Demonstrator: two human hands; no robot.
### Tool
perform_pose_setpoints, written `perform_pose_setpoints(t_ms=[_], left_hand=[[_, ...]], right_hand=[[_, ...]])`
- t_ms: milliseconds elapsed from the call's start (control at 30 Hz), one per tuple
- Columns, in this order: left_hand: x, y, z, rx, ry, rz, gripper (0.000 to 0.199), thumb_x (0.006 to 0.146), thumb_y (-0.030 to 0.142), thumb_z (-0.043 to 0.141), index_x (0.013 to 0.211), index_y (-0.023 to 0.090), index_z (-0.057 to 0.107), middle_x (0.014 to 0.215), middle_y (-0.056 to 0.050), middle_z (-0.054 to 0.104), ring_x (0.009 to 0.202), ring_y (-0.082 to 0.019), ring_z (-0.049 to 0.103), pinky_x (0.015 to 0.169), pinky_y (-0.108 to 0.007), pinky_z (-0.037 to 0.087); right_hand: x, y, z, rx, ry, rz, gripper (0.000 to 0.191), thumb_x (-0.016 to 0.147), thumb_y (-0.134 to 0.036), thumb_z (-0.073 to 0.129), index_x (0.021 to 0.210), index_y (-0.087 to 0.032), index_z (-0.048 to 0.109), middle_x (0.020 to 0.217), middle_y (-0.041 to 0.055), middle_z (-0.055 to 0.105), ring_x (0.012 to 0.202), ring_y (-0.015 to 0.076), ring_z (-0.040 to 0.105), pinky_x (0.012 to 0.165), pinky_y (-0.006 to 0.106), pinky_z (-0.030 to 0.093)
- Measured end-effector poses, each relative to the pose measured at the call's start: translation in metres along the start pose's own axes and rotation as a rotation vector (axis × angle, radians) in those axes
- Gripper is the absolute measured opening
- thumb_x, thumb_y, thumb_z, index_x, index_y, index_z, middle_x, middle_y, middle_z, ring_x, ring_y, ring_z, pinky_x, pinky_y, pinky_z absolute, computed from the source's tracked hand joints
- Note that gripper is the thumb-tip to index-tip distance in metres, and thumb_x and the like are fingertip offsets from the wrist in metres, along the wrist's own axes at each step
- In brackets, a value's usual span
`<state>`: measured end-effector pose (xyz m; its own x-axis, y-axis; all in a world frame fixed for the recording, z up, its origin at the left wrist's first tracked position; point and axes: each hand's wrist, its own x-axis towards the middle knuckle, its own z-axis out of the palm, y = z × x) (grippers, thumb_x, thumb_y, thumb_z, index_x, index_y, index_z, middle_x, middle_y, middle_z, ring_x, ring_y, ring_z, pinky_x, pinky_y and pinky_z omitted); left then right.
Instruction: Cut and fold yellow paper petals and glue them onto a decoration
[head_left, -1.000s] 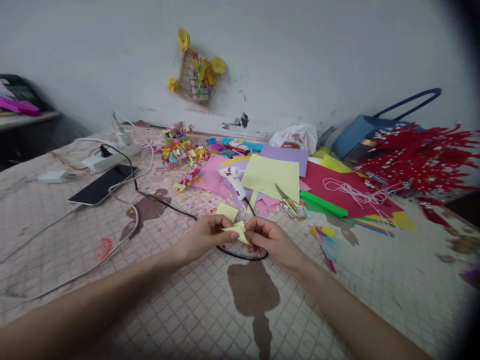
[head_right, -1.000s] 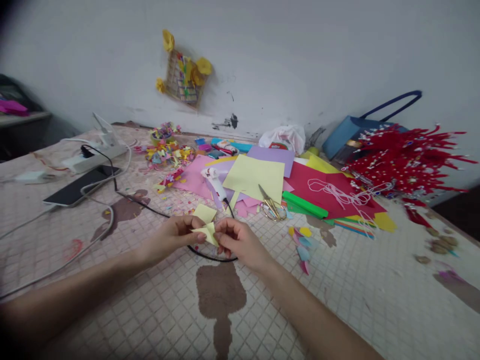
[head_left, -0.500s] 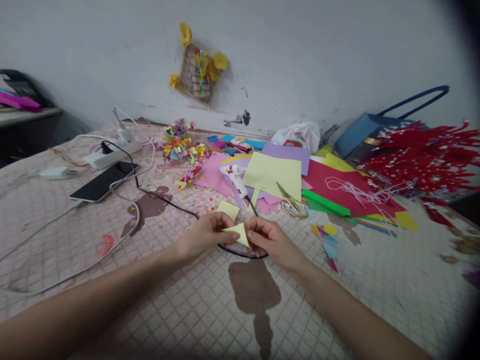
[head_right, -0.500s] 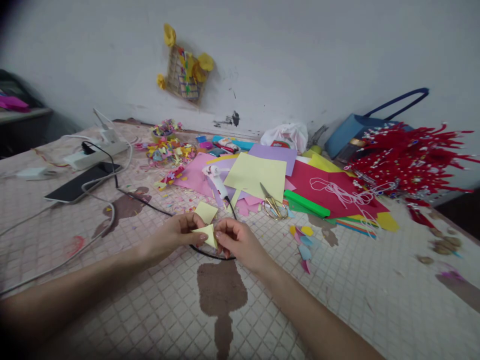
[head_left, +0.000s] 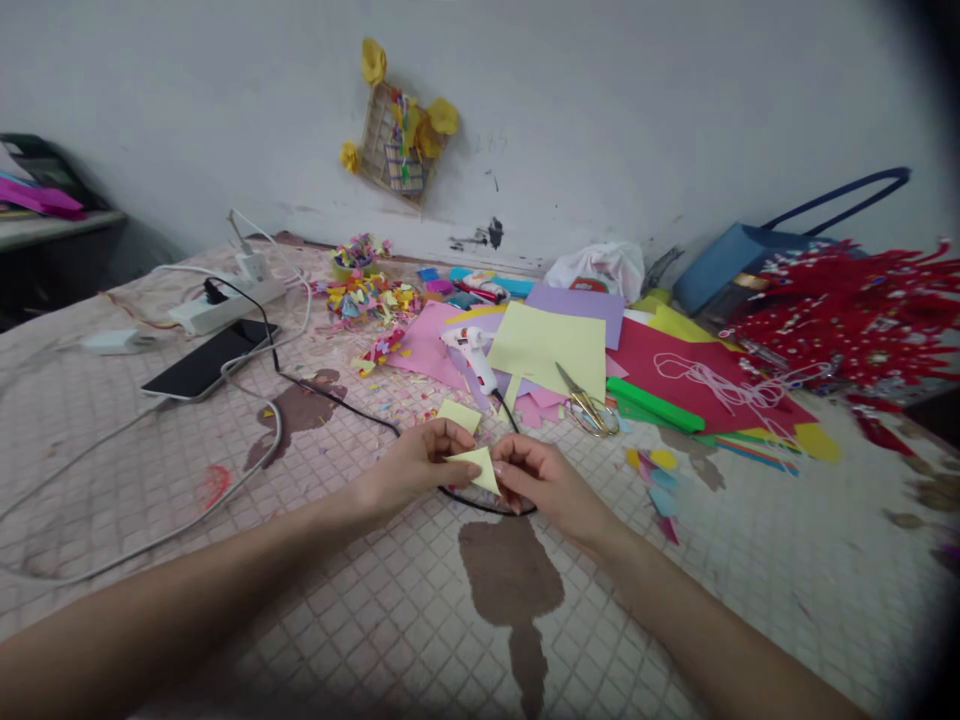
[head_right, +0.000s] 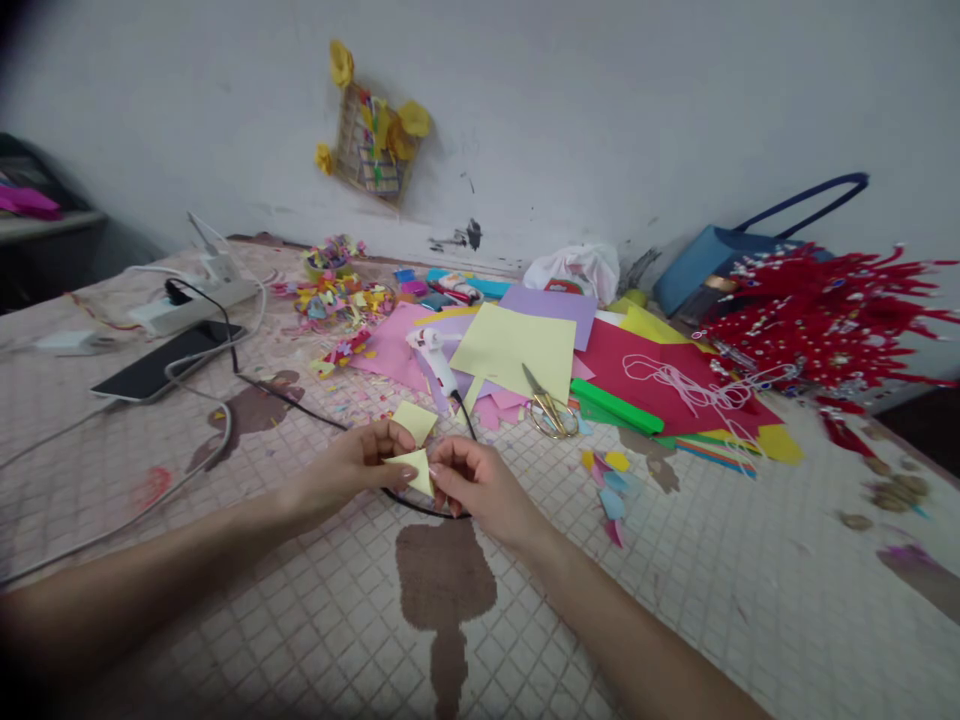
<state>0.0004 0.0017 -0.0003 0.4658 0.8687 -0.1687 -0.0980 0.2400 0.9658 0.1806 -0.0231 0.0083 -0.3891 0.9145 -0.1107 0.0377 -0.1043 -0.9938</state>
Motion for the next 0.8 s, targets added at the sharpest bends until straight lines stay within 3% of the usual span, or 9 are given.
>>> perform_pose_setpoints(t_ms=[400,600,800], left_hand=[[-0.001,0.002,0.0,0.014,-0.024,-0.004,0.034,0.059,0.021,0.073,0.083,0.014,0.05,0.07,0.001,0.059,0.061,-0.009,0.055,0.058,-0.022,0.041],[-0.005,0.004,0.003,0.16,-0.056,0.055,0.029,0.062,0.021,0.07,0.082,0.014,0.05,0.062,0.003,0.055,0.056,-0.008,0.052,0.052,-0.02,0.038],[-0.012,0.011,0.011,0.34,-0.017,0.121,0.023,0.065,0.018,0.065,0.083,0.014,0.052,0.063,0.003,0.053,0.056,-0.009,0.049,0.049,-0.019,0.035]], right_hand=[[-0.001,0.0,0.0,-0.032,0.002,-0.033,0.028,0.085,-0.042,0.05,0.074,-0.016,0.053,0.059,-0.004,0.051,0.049,0.0064,0.046,0.045,0.018,0.035],[-0.002,0.001,0.002,-0.112,-0.028,-0.064,0.024,0.079,-0.04,0.059,0.076,-0.017,0.052,0.062,-0.0036,0.05,0.052,0.0074,0.045,0.048,0.02,0.035],[-0.004,0.002,0.003,-0.299,0.002,-0.152,0.019,0.083,-0.034,0.055,0.073,-0.017,0.054,0.066,-0.0022,0.049,0.059,0.0097,0.044,0.053,0.021,0.034]])
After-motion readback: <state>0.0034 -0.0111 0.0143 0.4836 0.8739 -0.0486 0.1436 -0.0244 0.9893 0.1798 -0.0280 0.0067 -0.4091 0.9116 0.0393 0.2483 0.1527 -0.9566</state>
